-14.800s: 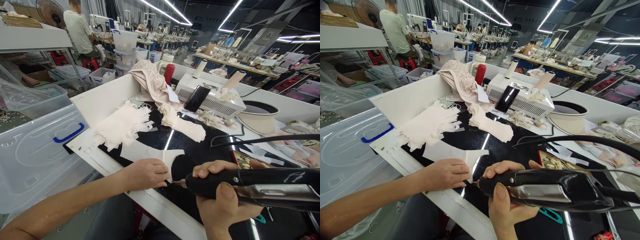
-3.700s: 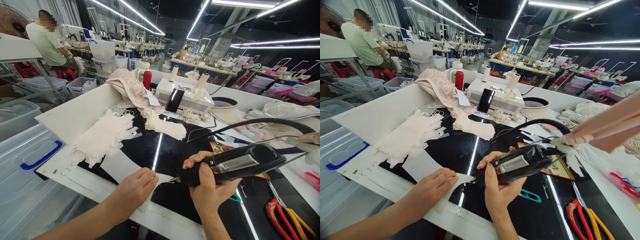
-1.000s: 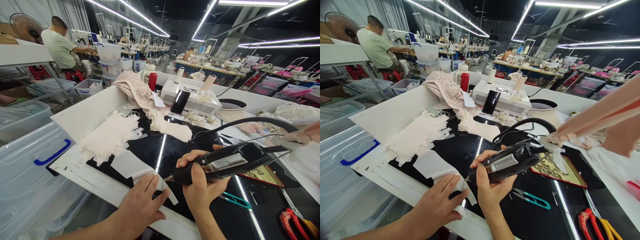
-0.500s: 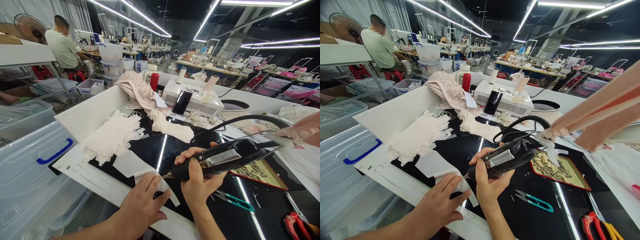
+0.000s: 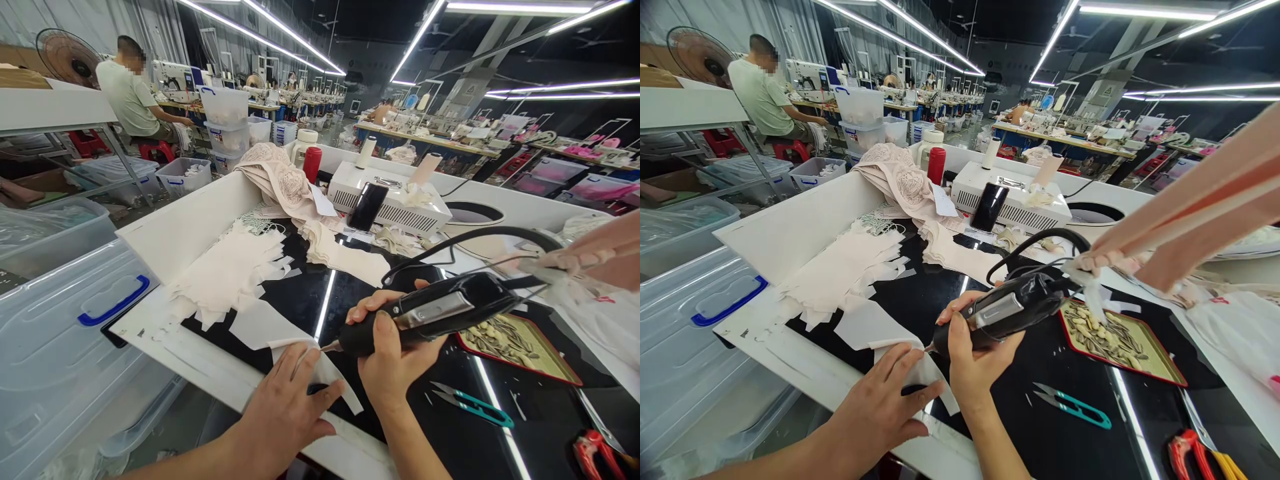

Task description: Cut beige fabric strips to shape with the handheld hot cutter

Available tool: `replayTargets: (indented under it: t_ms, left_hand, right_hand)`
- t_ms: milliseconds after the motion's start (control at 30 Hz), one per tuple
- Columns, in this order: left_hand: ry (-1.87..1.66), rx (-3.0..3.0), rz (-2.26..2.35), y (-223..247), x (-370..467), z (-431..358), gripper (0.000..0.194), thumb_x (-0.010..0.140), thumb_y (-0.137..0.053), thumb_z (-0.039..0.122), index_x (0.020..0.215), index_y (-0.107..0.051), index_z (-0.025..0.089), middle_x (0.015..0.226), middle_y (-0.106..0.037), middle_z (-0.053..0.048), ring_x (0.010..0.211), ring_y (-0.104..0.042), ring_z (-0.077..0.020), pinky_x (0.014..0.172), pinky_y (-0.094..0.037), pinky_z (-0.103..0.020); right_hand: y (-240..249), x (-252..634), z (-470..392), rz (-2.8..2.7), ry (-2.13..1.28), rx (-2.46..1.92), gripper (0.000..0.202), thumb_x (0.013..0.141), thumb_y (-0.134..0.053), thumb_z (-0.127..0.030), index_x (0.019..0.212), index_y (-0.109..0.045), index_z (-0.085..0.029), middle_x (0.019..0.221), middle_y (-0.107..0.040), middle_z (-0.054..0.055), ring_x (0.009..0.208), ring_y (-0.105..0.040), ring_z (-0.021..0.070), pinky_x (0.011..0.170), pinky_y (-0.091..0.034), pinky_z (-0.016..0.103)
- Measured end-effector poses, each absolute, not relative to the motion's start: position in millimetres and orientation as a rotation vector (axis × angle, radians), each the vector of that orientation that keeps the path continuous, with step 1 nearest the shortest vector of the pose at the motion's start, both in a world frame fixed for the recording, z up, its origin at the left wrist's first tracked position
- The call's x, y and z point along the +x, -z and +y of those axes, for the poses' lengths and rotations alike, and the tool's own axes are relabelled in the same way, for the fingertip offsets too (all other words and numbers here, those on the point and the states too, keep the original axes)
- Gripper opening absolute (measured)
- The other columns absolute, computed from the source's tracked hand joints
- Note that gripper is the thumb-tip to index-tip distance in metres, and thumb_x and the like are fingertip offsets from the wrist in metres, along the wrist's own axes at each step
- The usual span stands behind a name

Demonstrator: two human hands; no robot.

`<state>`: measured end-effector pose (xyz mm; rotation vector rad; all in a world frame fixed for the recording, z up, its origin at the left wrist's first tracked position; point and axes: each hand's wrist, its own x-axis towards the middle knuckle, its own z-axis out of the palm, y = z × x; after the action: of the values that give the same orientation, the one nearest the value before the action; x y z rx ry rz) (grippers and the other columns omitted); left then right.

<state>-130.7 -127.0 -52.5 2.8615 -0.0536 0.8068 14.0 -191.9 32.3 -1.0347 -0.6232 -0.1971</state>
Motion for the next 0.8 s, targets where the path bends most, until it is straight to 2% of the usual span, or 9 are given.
replayTargets:
  t_ms: [200, 267, 333, 433, 500, 600, 667, 800]
  left_hand:
    - [-0.765, 2.87, -0.06, 49, -132, -126, 0.091, 0.061, -0.101, 0.06, 0.138, -0.064, 0.03, 0.135, -0.063, -0.016, 0.125, -0.065, -0.04, 0.096, -0.064, -0.058]
    - [-0.701, 2.859, -0.1, 39, -135, -122, 0.086, 0.068, -0.098, 0.058, 0.14, -0.062, 0.027, 0.136, -0.065, -0.016, 0.127, -0.065, -0.0386, 0.1, -0.064, -0.056]
    - [-0.605, 2.829, -0.154, 26, -138, -113, 0.074, 0.084, -0.091, 0.049, 0.145, -0.058, 0.024, 0.139, -0.066, -0.014, 0.132, -0.064, -0.0334, 0.106, -0.062, -0.05]
    - [-0.523, 2.798, -0.196, 12, -141, -95, 0.042, 0.104, -0.069, 0.022, 0.144, -0.057, 0.017, 0.139, -0.068, -0.011, 0.133, -0.064, -0.025, 0.115, -0.058, -0.042]
    - [-0.533, 2.795, -0.23, 10, -142, -79, 0.035, 0.103, -0.057, 0.005, 0.136, -0.062, 0.016, 0.138, -0.07, -0.009, 0.134, -0.064, -0.0233, 0.117, -0.056, -0.042]
    - [-0.425, 2.793, -0.259, 12, -142, -60, 0.06, 0.087, -0.052, -0.012, 0.136, -0.062, 0.019, 0.143, -0.069, -0.007, 0.139, -0.061, -0.0227, 0.117, -0.055, -0.041]
    - [-0.354, 2.788, -0.25, 13, -141, -55, 0.067, 0.082, -0.053, -0.013, 0.139, -0.061, 0.021, 0.146, -0.067, -0.006, 0.139, -0.06, -0.0226, 0.115, -0.056, -0.039]
    - [-0.431, 2.876, -0.141, 15, -131, -66, 0.044, 0.094, -0.061, -0.004, 0.131, -0.064, 0.021, 0.135, -0.07, -0.005, 0.124, -0.065, -0.0219, 0.104, -0.058, -0.036]
  right_hand:
    - [-34, 14, -192, -0.616, 0.189, -1.019, 0.047, 0.091, -0.073, -0.016, 0.13, -0.052, -0.033, 0.086, -0.067, -0.007, 0.061, -0.064, 0.0128, 0.06, -0.058, 0.033]
    - [-36, 15, -193, -0.609, 0.185, -1.018, 0.047, 0.09, -0.074, -0.016, 0.129, -0.052, -0.033, 0.085, -0.067, -0.007, 0.061, -0.064, 0.013, 0.061, -0.058, 0.033]
    - [-38, 16, -196, -0.596, 0.188, -1.018, 0.048, 0.089, -0.075, -0.017, 0.129, -0.053, -0.032, 0.085, -0.068, -0.007, 0.061, -0.064, 0.0132, 0.06, -0.058, 0.033]
    - [-42, 17, -202, -0.585, 0.202, -1.011, 0.05, 0.088, -0.078, -0.021, 0.13, -0.053, -0.031, 0.084, -0.068, -0.007, 0.06, -0.064, 0.0139, 0.058, -0.057, 0.033]
    - [-45, 17, -208, -0.579, 0.203, -1.013, 0.049, 0.087, -0.079, -0.023, 0.128, -0.054, -0.03, 0.082, -0.068, -0.006, 0.059, -0.063, 0.014, 0.057, -0.057, 0.033]
    - [-49, 14, -216, -0.565, 0.185, -1.025, 0.048, 0.086, -0.079, -0.024, 0.128, -0.057, -0.029, 0.081, -0.067, -0.006, 0.058, -0.063, 0.0141, 0.056, -0.057, 0.032]
    - [-51, 12, -221, -0.568, 0.175, -1.024, 0.049, 0.085, -0.079, -0.024, 0.128, -0.057, -0.029, 0.081, -0.067, -0.006, 0.058, -0.062, 0.0144, 0.054, -0.057, 0.032]
    - [-54, 7, -230, -0.567, 0.147, -1.014, 0.05, 0.084, -0.08, -0.025, 0.129, -0.057, -0.028, 0.082, -0.066, -0.005, 0.058, -0.062, 0.0147, 0.052, -0.056, 0.031]
